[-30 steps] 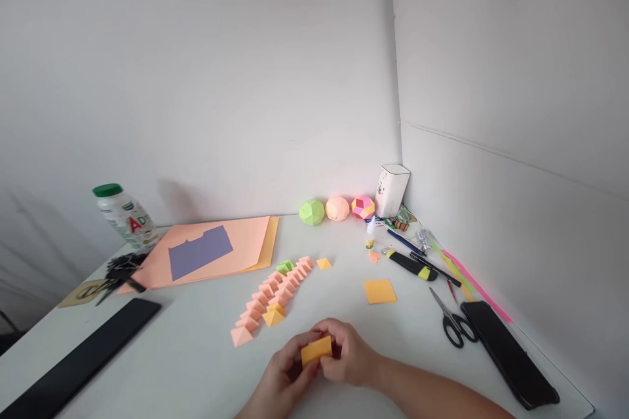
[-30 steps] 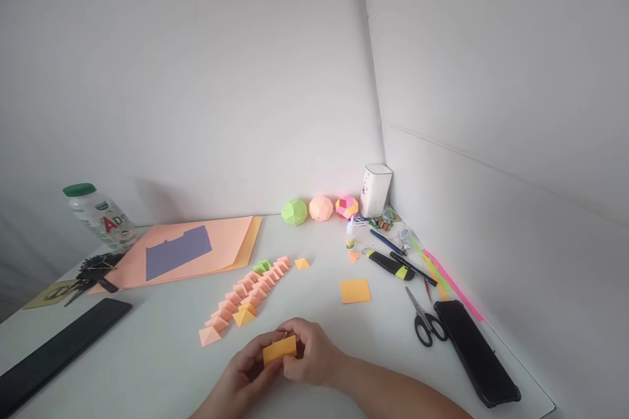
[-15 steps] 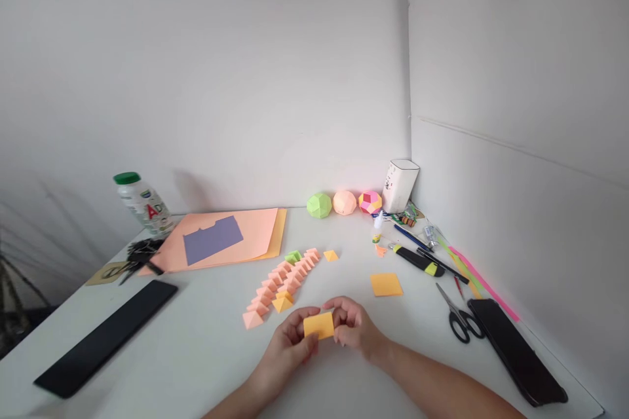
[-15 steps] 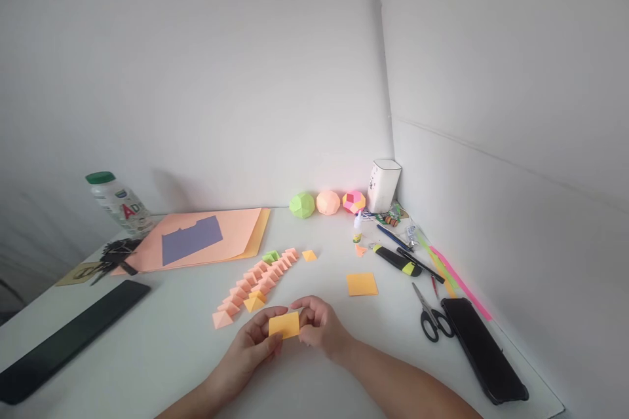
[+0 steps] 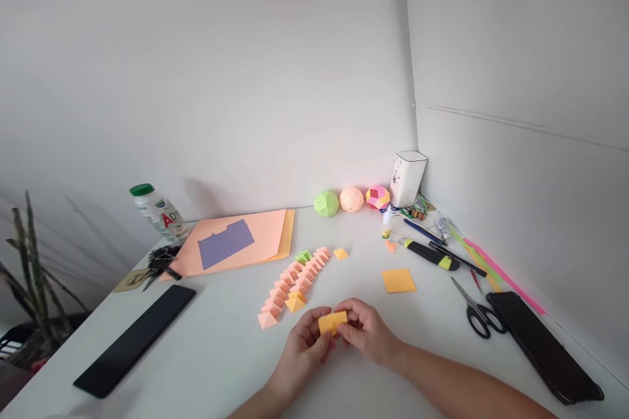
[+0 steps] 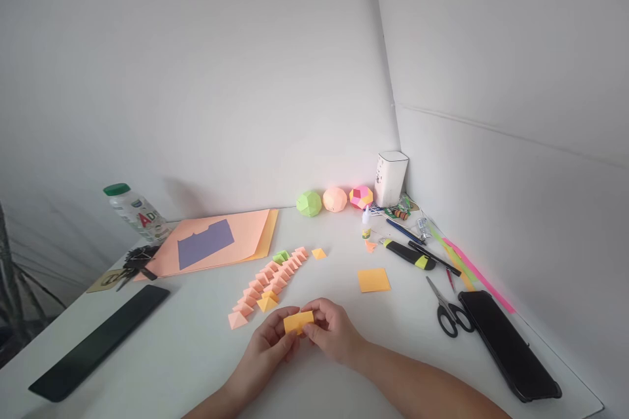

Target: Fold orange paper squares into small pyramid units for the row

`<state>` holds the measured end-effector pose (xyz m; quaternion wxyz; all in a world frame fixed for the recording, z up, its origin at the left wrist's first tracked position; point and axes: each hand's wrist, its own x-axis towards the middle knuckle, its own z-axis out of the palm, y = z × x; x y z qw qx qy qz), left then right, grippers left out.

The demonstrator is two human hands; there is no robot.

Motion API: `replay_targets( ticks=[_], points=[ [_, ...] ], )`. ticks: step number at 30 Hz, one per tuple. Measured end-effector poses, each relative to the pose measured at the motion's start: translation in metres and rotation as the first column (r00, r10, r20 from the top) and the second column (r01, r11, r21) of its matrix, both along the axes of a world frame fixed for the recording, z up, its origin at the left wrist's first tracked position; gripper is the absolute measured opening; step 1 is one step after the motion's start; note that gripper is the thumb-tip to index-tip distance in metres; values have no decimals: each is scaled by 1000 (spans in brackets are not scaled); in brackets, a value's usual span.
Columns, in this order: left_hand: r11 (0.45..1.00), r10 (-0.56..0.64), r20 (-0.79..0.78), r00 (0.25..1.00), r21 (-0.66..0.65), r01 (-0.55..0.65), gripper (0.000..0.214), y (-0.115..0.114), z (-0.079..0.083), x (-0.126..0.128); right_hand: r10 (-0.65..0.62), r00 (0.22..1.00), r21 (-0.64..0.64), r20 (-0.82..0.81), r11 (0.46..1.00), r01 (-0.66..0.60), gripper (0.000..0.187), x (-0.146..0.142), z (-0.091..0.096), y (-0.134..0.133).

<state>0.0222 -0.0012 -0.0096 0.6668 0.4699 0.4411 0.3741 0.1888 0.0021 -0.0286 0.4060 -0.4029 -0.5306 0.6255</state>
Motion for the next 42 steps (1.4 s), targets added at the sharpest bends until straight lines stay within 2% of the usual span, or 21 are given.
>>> replay_targets(
  ticks=[7, 12, 17, 23, 29, 36, 39, 42],
  points=[
    [1000, -22, 24, 999, 19, 21, 28, 2, -11, -6, -125, 992, -37, 14, 991, 125, 24, 2, 6, 4],
    [999, -29, 76, 997, 32, 27, 31, 1, -3, -4, -121, 993, -28, 9, 992, 122, 22, 2, 4, 3],
    [993, -90, -79, 993, 66, 95, 34, 2, 3, -1, -89, 996, 16, 11, 996, 89, 21, -1, 6, -2],
    [993, -95, -142, 985, 62, 105, 33, 1, -6, -1, -76, 995, 26, 62, 997, 74, 26, -1, 0, -4],
    [998, -60, -29, 998, 23, 61, 23, 3, -7, -3, -94, 996, -49, -1, 994, 93, 27, 1, 2, -1],
    [999, 31, 66, 997, 26, -33, 27, 4, -8, -5, -122, 992, -64, 30, 990, 124, 23, 1, 7, 1],
    [1000, 21, 111, 994, 17, -23, 27, 4, -10, -5, -107, 994, -44, 29, 993, 108, 18, 1, 6, 0],
    [1000, -5, 84, 996, 28, 3, 30, 3, -13, -3, -76, 997, -8, 23, 997, 77, 17, 1, 6, -1]
  ],
)
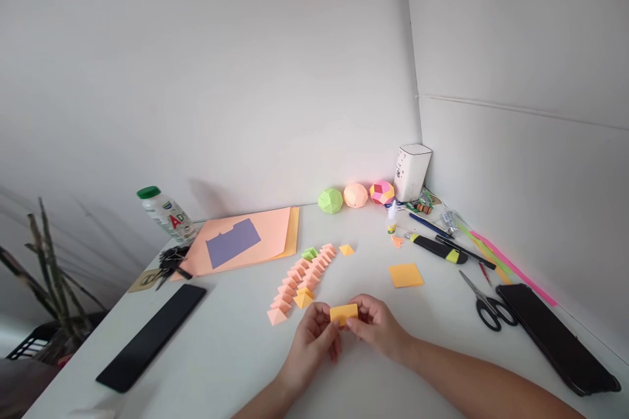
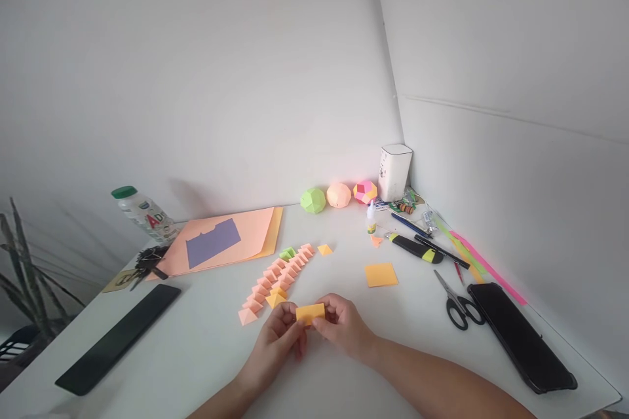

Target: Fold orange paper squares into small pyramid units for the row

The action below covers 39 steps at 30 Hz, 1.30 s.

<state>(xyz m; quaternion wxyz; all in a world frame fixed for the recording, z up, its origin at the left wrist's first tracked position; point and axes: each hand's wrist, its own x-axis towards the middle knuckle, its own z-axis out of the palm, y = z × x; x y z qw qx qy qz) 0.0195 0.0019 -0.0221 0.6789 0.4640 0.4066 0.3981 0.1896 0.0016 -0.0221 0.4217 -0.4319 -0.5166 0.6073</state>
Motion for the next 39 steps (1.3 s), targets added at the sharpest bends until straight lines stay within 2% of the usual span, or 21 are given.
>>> replay_targets(
  ticks=[8, 18, 21, 28, 39],
  points=[
    [1000, -7, -1, 1000, 17, 7, 30, 0, 2, 0, 40, 999, -47, 31, 998, -39, 30, 3, -1, 0],
    [995, -67, -29, 997, 73, 69, 33, 1, -1, -5, -24, 1000, 8, -9, 1000, 24, 28, 0, -8, 2],
    [997, -52, -42, 998, 62, 54, 35, 1, -1, -4, -21, 1000, 12, 20, 1000, 21, 28, 1, -9, 1],
    [998, -56, -67, 996, 25, 58, 49, 1, 5, -1, 35, 998, 42, 59, 998, -38, 42, 1, -10, -2],
    [999, -36, -71, 997, 6, 37, 52, 1, 3, -1, 61, 992, 70, 110, 995, -69, 43, 4, -12, -2]
  ],
)
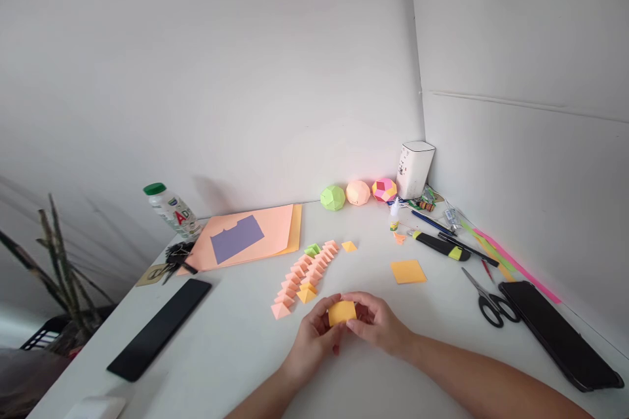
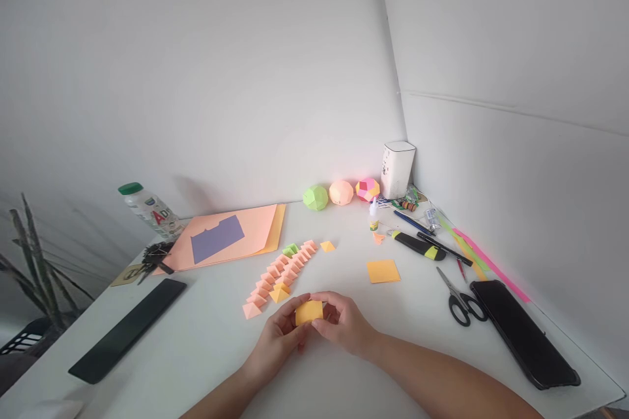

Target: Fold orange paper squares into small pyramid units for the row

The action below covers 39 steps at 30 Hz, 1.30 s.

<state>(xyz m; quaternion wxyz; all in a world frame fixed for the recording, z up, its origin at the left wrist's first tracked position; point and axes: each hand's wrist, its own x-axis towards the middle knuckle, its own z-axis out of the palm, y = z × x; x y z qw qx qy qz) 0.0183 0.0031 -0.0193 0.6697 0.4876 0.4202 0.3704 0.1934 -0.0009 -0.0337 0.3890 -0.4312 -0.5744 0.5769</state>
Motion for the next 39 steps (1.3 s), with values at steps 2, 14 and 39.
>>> replay_targets(
  ticks=[2, 14, 39],
  points=[
    [1000, 0, 11, 1000, -8, 0, 53, 0, 0, 0, 7, 1000, 4, 8, 1000, -7, 43, 0, 1, 0],
    [1000, -19, 53, 998, 10, 18, 52, 0, -4, -4, 4, 1000, 39, 0, 999, -4, 35, -2, 7, 0],
    [999, 1, -41, 999, 34, 0, 43, -1, -3, -1, 38, 997, -20, -62, 999, -39, 29, 3, 7, -1]
  ],
)
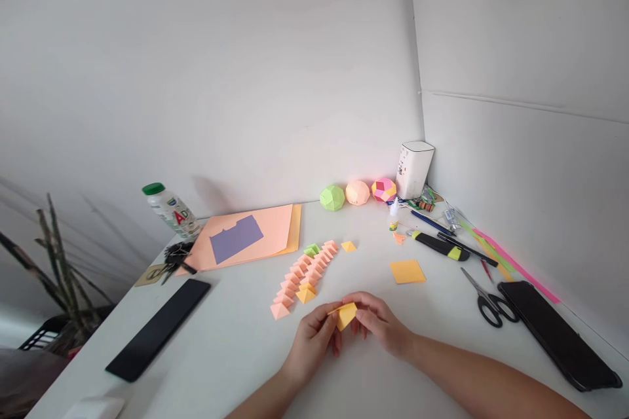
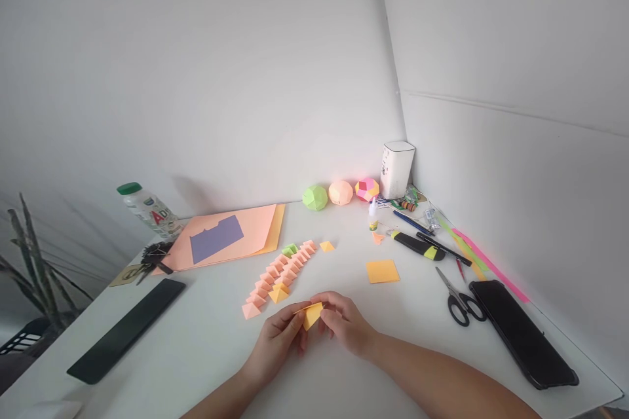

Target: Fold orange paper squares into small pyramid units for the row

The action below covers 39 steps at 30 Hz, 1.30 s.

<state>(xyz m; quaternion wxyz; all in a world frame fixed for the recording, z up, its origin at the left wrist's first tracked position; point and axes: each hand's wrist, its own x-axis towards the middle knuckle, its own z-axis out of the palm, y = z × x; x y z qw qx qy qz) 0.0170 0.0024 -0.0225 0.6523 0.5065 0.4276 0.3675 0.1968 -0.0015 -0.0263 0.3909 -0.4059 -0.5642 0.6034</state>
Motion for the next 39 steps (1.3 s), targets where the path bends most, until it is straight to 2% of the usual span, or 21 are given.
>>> replay_targets(
  ticks=[9, 14, 19, 21, 24, 25, 27, 32, 39],
  points=[
    [999, 18, 14, 1000, -28, -17, 37, -1, 3, 2, -24, 999, -25, 24, 999, 25, 24, -6, 4, 0],
    [1000, 8, 25, 1000, -9, -8, 38, -2, 2, 1, -71, 995, 8, 63, 997, 70, 32, -8, 3, 1],
    [997, -80, 45, 996, -13, 81, 37, -2, 9, 1, -69, 995, -3, 71, 998, 69, 34, -7, 4, 1],
    [995, -100, 62, 993, -16, 101, 37, -1, 10, 1, -60, 997, -5, 43, 998, 60, 30, -7, 4, 0],
    [995, -63, 114, 992, -69, 71, 36, 1, 8, 1, -72, 997, 10, -16, 997, 72, 15, -6, 4, -2],
    [994, -43, 125, 991, -93, 55, 36, 2, 8, 0, -81, 996, 21, -27, 996, 82, 11, -6, 4, -3],
    [991, -22, 134, 991, -126, 39, 36, 3, 8, 0, -75, 997, 72, -26, 994, 76, 16, -6, 3, -5],
    [991, -25, 152, 988, -124, 45, 35, 3, 6, -1, -17, 999, 327, 51, 945, -1, 25, -7, -1, -3],
    [993, 23, 149, 989, -117, -6, 33, 2, 4, 0, -66, 995, 396, 77, 918, 30, 38, -8, -6, -2]
  ],
)
